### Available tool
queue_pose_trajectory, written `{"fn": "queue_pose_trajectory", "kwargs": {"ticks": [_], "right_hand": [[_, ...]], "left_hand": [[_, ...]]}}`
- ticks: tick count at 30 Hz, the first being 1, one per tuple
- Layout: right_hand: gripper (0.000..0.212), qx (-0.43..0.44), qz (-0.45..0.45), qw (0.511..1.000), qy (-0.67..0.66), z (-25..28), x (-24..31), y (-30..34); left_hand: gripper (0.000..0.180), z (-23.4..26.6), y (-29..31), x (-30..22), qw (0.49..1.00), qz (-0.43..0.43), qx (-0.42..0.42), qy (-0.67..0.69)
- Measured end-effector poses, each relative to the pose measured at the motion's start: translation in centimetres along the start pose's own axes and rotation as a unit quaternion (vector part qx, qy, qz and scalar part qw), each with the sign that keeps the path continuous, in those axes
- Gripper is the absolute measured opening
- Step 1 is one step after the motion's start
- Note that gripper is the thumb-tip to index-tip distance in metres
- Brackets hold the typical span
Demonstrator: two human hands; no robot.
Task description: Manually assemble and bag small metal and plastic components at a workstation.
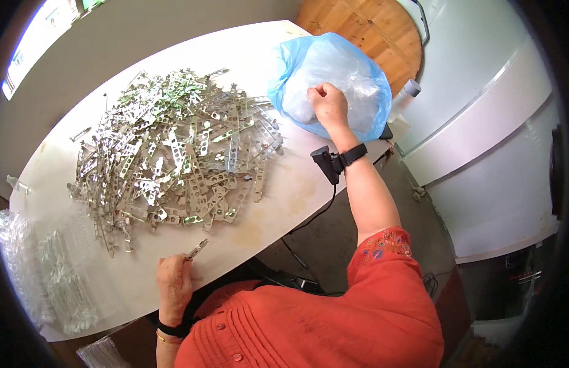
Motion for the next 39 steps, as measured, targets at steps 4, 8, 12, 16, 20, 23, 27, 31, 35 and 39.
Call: {"fn": "queue_pose_trajectory", "kwargs": {"ticks": [4, 8, 12, 16, 20, 23, 27, 31, 35, 39], "right_hand": [[0.024, -0.024, 0.026, 0.999, -0.022, 1.1, -1.2, 0.1], [0.022, 0.023, -0.038, 0.995, -0.093, 2.0, -2.3, 0.6], [0.020, 0.016, -0.089, 0.989, -0.121, 2.7, -2.7, 1.0], [0.020, -0.037, -0.085, 0.987, -0.129, 3.7, -5.1, 0.2], [0.023, 0.022, -0.062, 0.997, -0.046, 3.2, -5.9, 0.1], [0.024, 0.041, -0.022, 0.999, -0.015, 2.1, -6.5, -0.1], [0.022, -0.008, 0.008, 1.000, 0.004, 3.8, -3.6, 0.4], [0.033, -0.039, 0.134, 0.990, -0.018, 4.7, -0.7, -0.1], [0.046, -0.082, 0.218, 0.968, 0.095, 2.2, -0.1, -1.4], [0.052, 0.033, 0.087, 0.990, 0.103, 0.4, -1.3, -2.4]], "left_hand": [[0.004, -0.2, 0.2, 0.3, 1.000, 0.006, 0.000, 0.004], [0.004, -0.2, 0.1, 0.2, 1.000, 0.005, 0.006, -0.003], [0.004, -0.3, 0.1, 0.3, 1.000, 0.016, 0.018, -0.003], [0.003, -0.3, 0.0, 0.2, 1.000, 0.002, 0.001, -0.009], [0.003, -0.3, -0.1, 0.1, 1.000, 0.001, -0.001, -0.007], [0.003, -0.3, -0.2, -0.1, 1.000, -0.001, 0.002, -0.008], [0.003, -0.1, -0.3, -0.1, 1.000, -0.003, 0.004, -0.022], [0.003, -0.2, -0.3, -0.1, 1.000, -0.008, 0.003, -0.016], [0.003, -0.3, -0.2, 0.1, 1.000, -0.016, 0.003, -0.012], [0.003, -0.1, -0.2, -0.1, 1.000, -0.001, 0.002, -0.016]]}}
Point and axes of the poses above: each hand's wrist, its own y-axis away from the middle knuckle, its own z-axis out of the back of the hand, x = y × z, the point moved 7 cm from there along -y, towards the middle knuckle, and after that the axes turned 7 degrees about -z, right-handed, at the moved point
